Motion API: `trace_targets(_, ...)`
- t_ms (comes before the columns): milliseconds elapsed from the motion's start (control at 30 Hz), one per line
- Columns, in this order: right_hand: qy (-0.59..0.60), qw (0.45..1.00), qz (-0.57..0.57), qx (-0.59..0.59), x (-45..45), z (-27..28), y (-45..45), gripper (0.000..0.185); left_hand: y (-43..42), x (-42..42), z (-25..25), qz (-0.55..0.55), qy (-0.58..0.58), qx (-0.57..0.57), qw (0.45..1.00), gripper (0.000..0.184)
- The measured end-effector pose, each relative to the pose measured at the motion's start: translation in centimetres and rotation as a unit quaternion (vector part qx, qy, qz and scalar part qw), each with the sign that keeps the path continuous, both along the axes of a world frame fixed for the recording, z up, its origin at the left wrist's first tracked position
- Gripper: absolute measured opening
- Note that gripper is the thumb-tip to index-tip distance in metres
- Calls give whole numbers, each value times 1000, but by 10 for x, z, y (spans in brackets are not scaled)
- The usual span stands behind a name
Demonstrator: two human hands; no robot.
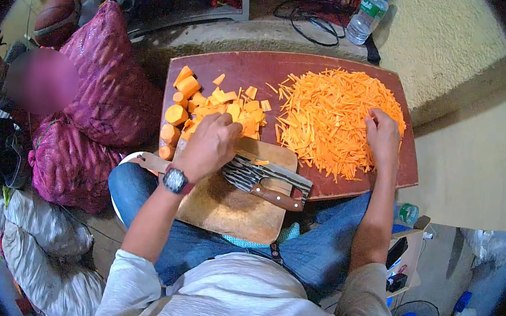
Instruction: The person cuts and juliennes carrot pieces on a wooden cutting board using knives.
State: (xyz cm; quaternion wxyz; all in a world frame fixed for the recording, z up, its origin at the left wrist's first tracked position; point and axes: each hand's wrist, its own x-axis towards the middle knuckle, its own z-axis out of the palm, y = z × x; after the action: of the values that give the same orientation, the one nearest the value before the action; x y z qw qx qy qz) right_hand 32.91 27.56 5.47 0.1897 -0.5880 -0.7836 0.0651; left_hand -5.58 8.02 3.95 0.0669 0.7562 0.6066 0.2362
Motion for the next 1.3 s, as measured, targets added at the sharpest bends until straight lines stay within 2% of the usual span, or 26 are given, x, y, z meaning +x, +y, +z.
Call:
trace_targets(33,16,1000,-7,-18,4,0,2,35,-9,3,1,15,22,34,999,21)
trace_targets(67,15,1000,-9,-17,10,-6,5,35,-18,5,5,25,43,9,999,26)
trace_targets(133,146,989,10,19,20,-18,10,30,-33,12,-6,36,51,27,998,26)
trace_targets(200,185,983,-13,-14,26,-20,14,29,-49,15,-11,41,72,43,996,25)
trace_targets(267,223,973,-37,-47,31,-24,20,28,-58,18,-21,52,50,53,996,25)
trace_targets(333,342,939,-1,-48,35,-32,27,26,-62,18,-29,61,26,62,996,24)
trace_targets(433,395,911,-41,-114,39,-27,29,25,-64,15,-31,69,10,53,996,22)
trace_targets(467,395,911,-40,-113,39,-27,31,25,-64,15,-31,67,5,53,996,21)
trace_targets(533,477,870,-20,-125,40,-30,33,24,-65,15,-30,66,-1,53,996,21)
trace_targets(633,506,856,1,-108,44,-31,34,24,-65,14,-29,66,-6,44,997,21)
trace_targets(733,455,883,-24,-118,48,-33,34,26,-65,12,-33,59,-24,49,997,22)
trace_targets(867,461,878,-22,-126,45,-27,30,32,-66,12,-31,58,-28,48,997,23)
trace_targets(967,418,906,-22,-71,45,-22,27,37,-66,13,-32,58,-26,51,997,24)
trace_targets(1033,288,954,-74,-44,49,-21,29,42,-66,12,-33,59,-24,51,997,24)
trace_targets(1167,215,976,-32,-21,45,-24,31,35,-66,13,-31,55,-27,39,997,26)
trace_targets(1233,91,996,2,27,34,-21,28,28,-66,14,-31,59,-23,38,997,26)
trace_targets(1267,49,998,-15,21,29,-17,26,27,-66,14,-32,56,-23,43,997,26)
trace_targets(1300,49,998,-14,21,31,-16,25,27,-65,13,-31,55,-24,49,997,26)
